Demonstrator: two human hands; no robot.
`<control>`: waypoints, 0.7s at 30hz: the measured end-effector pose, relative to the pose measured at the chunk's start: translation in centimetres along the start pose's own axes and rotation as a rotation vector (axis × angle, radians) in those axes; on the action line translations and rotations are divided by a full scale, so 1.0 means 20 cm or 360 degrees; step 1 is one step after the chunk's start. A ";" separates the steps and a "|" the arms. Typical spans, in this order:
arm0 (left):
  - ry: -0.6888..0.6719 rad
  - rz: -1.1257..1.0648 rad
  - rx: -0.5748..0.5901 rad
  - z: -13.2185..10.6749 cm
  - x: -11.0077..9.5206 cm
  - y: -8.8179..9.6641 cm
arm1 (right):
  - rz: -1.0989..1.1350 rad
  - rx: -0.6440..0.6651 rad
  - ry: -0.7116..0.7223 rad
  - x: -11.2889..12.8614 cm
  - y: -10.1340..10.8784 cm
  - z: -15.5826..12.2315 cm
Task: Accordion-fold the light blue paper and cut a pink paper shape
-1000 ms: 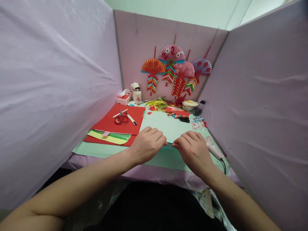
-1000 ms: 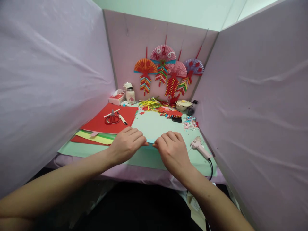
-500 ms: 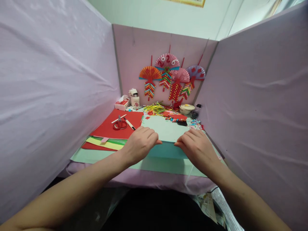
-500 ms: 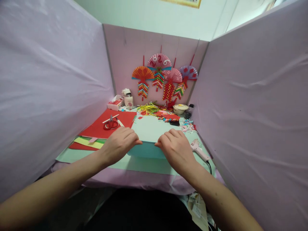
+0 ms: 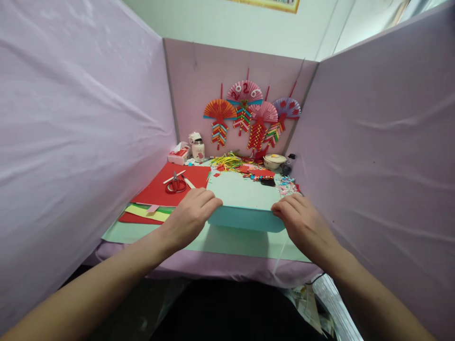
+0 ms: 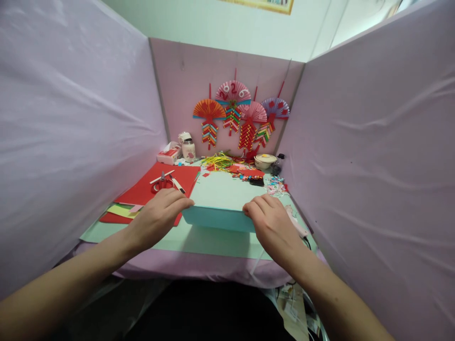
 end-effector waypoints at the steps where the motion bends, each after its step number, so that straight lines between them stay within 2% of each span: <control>1: 0.0022 0.0022 -0.0012 -0.01 0.01 0.00 | -0.0042 -0.0016 -0.0012 -0.01 0.00 0.00; 6: 0.0061 0.0067 -0.0027 -0.04 0.02 -0.01 | -0.0108 -0.0074 -0.0045 -0.02 0.00 -0.02; 14: 0.0041 0.0038 -0.0066 -0.14 0.03 -0.02 | 0.0048 0.0082 -0.0078 0.01 -0.02 -0.08; 21: 0.0042 0.0126 -0.0031 -0.19 0.03 -0.05 | -0.0083 0.0076 -0.0112 -0.01 -0.07 -0.11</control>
Point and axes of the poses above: each hand's wrist, its own z-axis towards the middle knuckle, its own y-axis out of the back of the hand, x = y × z, the point moved 4 cm from there along z, towards the middle knuckle, and after that the axes turned 9 degrees about z, right-handed, at the moved point
